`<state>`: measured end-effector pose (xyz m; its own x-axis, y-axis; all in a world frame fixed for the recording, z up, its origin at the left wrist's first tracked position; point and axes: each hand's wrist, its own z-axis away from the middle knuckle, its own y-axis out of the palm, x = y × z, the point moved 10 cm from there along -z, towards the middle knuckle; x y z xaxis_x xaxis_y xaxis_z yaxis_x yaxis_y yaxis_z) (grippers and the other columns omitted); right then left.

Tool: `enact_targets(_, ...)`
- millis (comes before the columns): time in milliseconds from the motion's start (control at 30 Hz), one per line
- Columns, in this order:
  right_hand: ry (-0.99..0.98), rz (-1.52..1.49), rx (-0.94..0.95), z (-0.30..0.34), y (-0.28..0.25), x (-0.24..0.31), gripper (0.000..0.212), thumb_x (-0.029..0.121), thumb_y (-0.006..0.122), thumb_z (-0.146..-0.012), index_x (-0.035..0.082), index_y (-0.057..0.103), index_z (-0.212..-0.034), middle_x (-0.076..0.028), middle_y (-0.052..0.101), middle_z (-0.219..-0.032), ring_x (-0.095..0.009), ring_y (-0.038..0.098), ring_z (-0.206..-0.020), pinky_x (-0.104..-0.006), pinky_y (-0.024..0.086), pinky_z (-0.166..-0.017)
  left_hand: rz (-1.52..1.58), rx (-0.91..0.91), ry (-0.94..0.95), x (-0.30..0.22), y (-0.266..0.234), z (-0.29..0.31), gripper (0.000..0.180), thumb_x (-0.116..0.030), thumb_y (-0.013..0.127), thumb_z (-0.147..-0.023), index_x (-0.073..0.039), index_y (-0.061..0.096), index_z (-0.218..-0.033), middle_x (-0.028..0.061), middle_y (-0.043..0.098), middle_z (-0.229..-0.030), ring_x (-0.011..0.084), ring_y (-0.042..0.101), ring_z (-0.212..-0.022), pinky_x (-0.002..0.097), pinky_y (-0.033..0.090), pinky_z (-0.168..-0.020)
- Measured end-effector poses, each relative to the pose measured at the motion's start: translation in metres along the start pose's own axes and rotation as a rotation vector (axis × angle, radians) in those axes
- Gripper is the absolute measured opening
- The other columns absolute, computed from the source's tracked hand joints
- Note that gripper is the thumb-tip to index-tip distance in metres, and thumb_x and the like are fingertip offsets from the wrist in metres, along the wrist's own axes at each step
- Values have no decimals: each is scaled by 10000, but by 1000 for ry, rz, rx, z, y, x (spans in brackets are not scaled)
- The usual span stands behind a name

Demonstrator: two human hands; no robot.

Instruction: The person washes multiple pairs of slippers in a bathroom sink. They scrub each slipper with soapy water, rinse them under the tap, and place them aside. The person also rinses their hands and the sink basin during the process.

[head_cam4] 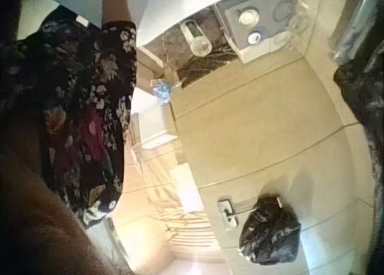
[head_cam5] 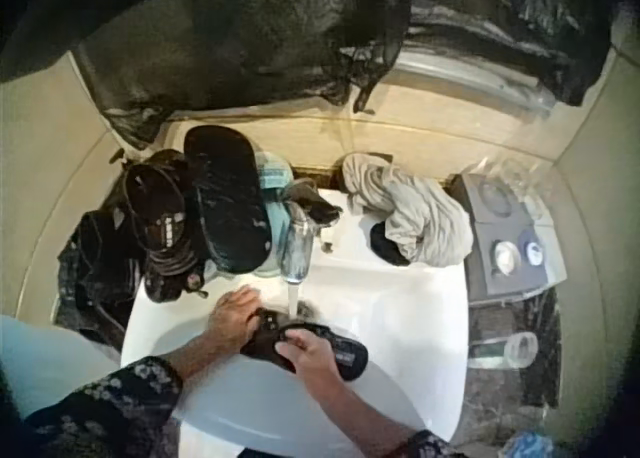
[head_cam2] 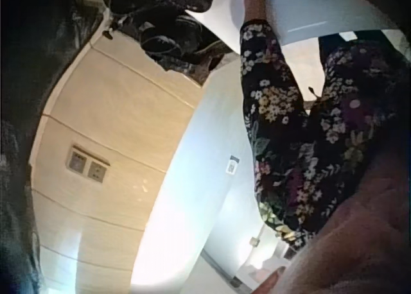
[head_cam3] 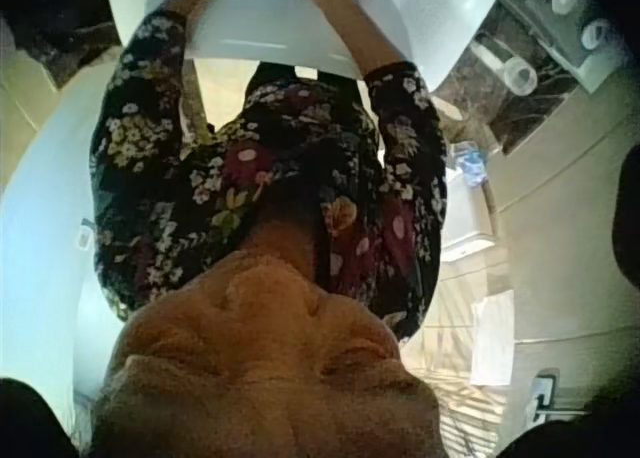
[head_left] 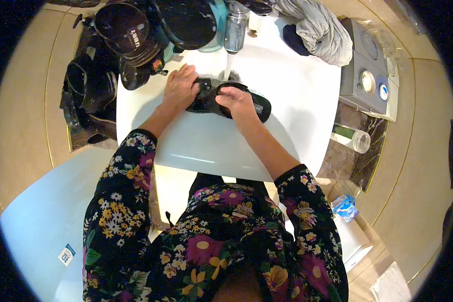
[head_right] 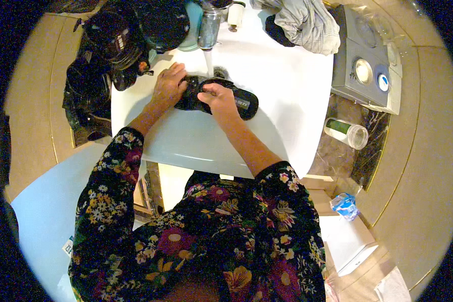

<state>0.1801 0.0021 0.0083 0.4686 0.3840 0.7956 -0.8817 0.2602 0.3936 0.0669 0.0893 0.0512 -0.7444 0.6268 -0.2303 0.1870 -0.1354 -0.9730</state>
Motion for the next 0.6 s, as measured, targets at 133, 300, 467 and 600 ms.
enact_targets(133,137,-186,-55,-6,-6,-14,256,73,694,-725,-19,622,-953,-33,620,-776,-107,552,-680,-230,443,-631,232,-89,-121,-8,-27,1,220,-165,556,-793,-53,593,-979,148,589,-1046,281,571,-949,415,435,-786)
enact_targets(300,158,-298,-33,-24,-13,-25,126,22,638,-749,5,635,-874,-13,605,-740,-93,531,-647,-216,427,-619,433,363,-483,-17,10,-11,591,-538,615,-706,-3,625,-957,150,643,-871,234,614,-808,315,462,-741)
enact_targets(467,56,-138,-215,-18,-25,-28,99,-35,555,-778,-7,626,-840,-18,597,-755,-93,520,-679,-216,416,-649,703,580,-568,-13,57,-9,514,-499,667,-660,-24,635,-854,31,608,-763,131,533,-701,274,433,-655)
enact_targets(600,31,-45,-261,-14,-30,-24,71,-15,584,-775,-11,621,-835,-11,590,-727,-86,517,-670,-218,419,-635,717,529,-462,-18,51,-16,391,-391,651,-714,-13,633,-813,29,589,-700,130,515,-631,280,422,-608)
